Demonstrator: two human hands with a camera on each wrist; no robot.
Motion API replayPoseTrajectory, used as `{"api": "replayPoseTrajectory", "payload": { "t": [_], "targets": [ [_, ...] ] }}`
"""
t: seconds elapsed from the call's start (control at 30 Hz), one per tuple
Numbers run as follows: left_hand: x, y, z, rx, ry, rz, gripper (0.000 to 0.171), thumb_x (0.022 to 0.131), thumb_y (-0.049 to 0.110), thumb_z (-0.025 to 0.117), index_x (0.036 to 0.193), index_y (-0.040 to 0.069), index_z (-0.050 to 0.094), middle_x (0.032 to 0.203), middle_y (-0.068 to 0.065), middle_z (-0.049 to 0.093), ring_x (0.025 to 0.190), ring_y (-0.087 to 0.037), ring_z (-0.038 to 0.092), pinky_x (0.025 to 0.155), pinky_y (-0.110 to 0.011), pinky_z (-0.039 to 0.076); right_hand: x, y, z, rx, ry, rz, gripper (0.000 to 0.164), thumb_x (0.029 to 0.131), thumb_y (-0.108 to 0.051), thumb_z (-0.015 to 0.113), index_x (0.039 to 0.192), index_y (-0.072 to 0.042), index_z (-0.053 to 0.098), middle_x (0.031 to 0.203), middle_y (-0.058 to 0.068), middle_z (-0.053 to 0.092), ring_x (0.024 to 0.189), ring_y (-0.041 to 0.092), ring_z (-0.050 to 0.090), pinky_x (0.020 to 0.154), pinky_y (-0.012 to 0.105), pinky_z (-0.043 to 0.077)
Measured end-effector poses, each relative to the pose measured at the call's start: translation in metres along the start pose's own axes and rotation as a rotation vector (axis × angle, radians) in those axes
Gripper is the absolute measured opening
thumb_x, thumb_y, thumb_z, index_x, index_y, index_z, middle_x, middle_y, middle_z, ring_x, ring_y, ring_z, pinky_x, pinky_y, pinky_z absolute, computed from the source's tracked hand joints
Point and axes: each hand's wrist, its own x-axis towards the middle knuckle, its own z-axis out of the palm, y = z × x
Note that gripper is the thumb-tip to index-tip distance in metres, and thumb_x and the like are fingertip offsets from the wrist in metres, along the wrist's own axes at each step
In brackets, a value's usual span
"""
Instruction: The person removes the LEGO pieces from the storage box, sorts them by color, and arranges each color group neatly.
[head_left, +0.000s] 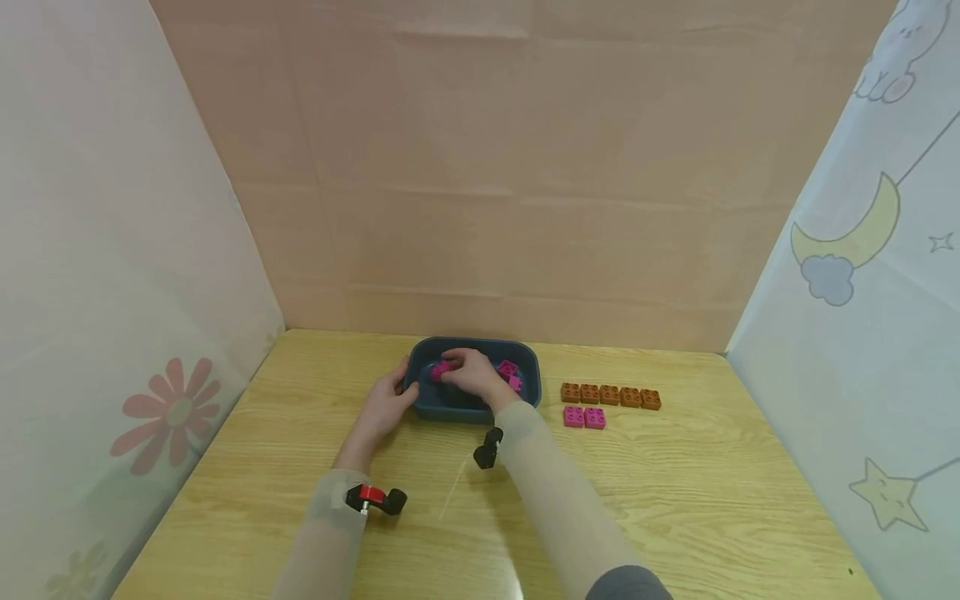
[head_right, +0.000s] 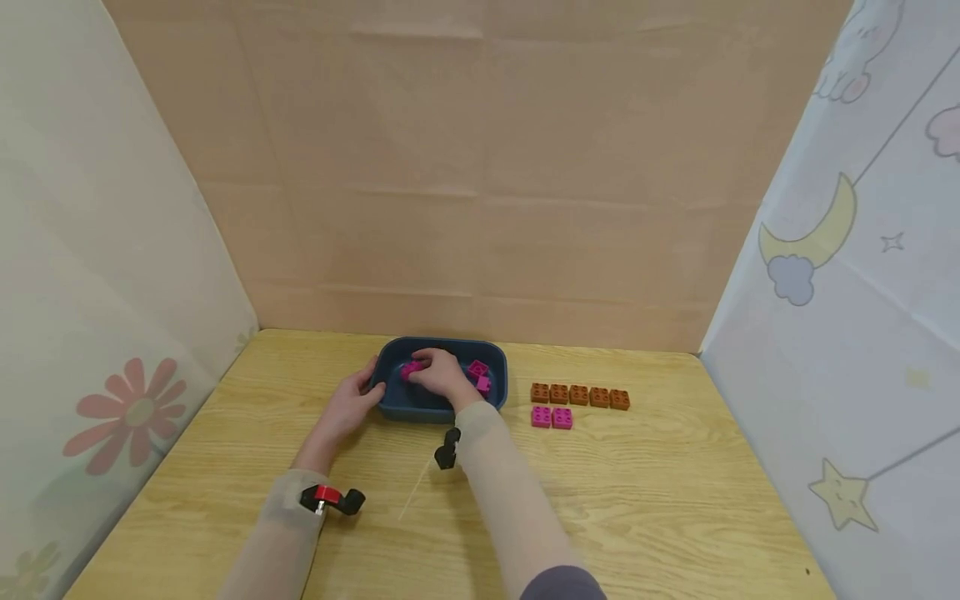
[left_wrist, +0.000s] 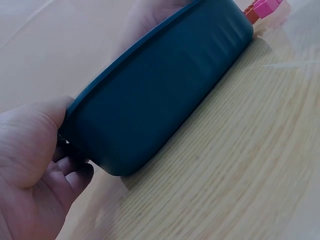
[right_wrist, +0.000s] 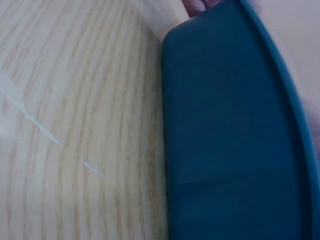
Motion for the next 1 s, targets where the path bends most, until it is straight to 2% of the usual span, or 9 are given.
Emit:
{"api": "replayPoseTrajectory", "payload": {
  "t": [0.2, 0.43, 0.53, 0.67, 0.8, 1.0],
  "targets": [
    [0.000, -0.002, 0.000, 0.026, 0.015, -0.013, 0.065, 0.101, 0.016, 0.057, 0.157, 0.004, 0.025, 0.162, -0.010, 0.025, 0.148, -0.025, 0.024, 0.118, -0.043, 0.025, 0.000, 0.000, -0.006, 0.031, -0.041, -0.036, 0.038, 0.088, -0.025, 0.076, 0.124, -0.014, 0.070, 0.114, 0.003, 0.070, 0.104, 0.018, 0.063, 0.090, 0.038, 0.054],
    [0.001, -0.003, 0.000, 0.017, 0.025, -0.011, 0.066, 0.101, 0.018, 0.058, 0.157, 0.005, 0.026, 0.162, -0.009, 0.025, 0.147, -0.025, 0.025, 0.118, -0.041, 0.025, -0.010, -0.005, -0.024, 0.232, -0.050, -0.092, 0.039, 0.086, -0.020, 0.079, 0.124, -0.016, 0.069, 0.114, 0.001, 0.070, 0.107, 0.017, 0.063, 0.096, 0.040, 0.051],
    [0.001, -0.002, 0.001, 0.016, 0.026, -0.001, 0.066, 0.101, 0.018, 0.058, 0.157, 0.004, 0.026, 0.161, -0.011, 0.025, 0.147, -0.026, 0.025, 0.118, -0.042, 0.025, -0.020, -0.009, -0.034, 0.296, -0.048, -0.122, 0.040, 0.086, -0.019, 0.080, 0.124, -0.017, 0.069, 0.116, 0.001, 0.070, 0.110, 0.018, 0.063, 0.098, 0.040, 0.051],
    [0.001, -0.003, 0.002, 0.009, 0.022, 0.014, 0.066, 0.101, 0.016, 0.057, 0.156, 0.002, 0.025, 0.162, -0.013, 0.024, 0.147, -0.028, 0.024, 0.118, -0.042, 0.026, -0.038, -0.011, -0.051, 0.319, -0.001, -0.158, 0.041, 0.083, -0.024, 0.083, 0.123, -0.022, 0.071, 0.118, -0.002, 0.070, 0.112, 0.018, 0.062, 0.098, 0.040, 0.050],
    [-0.001, -0.003, 0.002, -0.001, 0.002, 0.019, 0.066, 0.102, 0.013, 0.056, 0.156, 0.000, 0.022, 0.162, -0.016, 0.021, 0.148, -0.029, 0.022, 0.117, -0.043, 0.028, -0.060, -0.005, -0.066, 0.315, 0.047, -0.151, 0.044, 0.082, -0.029, 0.084, 0.124, -0.027, 0.071, 0.119, -0.004, 0.070, 0.109, 0.019, 0.063, 0.090, 0.041, 0.053],
    [0.001, -0.004, 0.001, 0.023, 0.002, 0.008, 0.067, 0.102, 0.019, 0.057, 0.157, 0.003, 0.023, 0.162, -0.012, 0.022, 0.147, -0.029, 0.024, 0.117, -0.045, 0.028, -0.084, 0.015, -0.084, 0.387, 0.045, -0.168, 0.050, 0.085, -0.025, 0.081, 0.132, -0.018, 0.066, 0.124, 0.004, 0.067, 0.111, 0.024, 0.064, 0.089, 0.032, 0.055]
  ]
}}
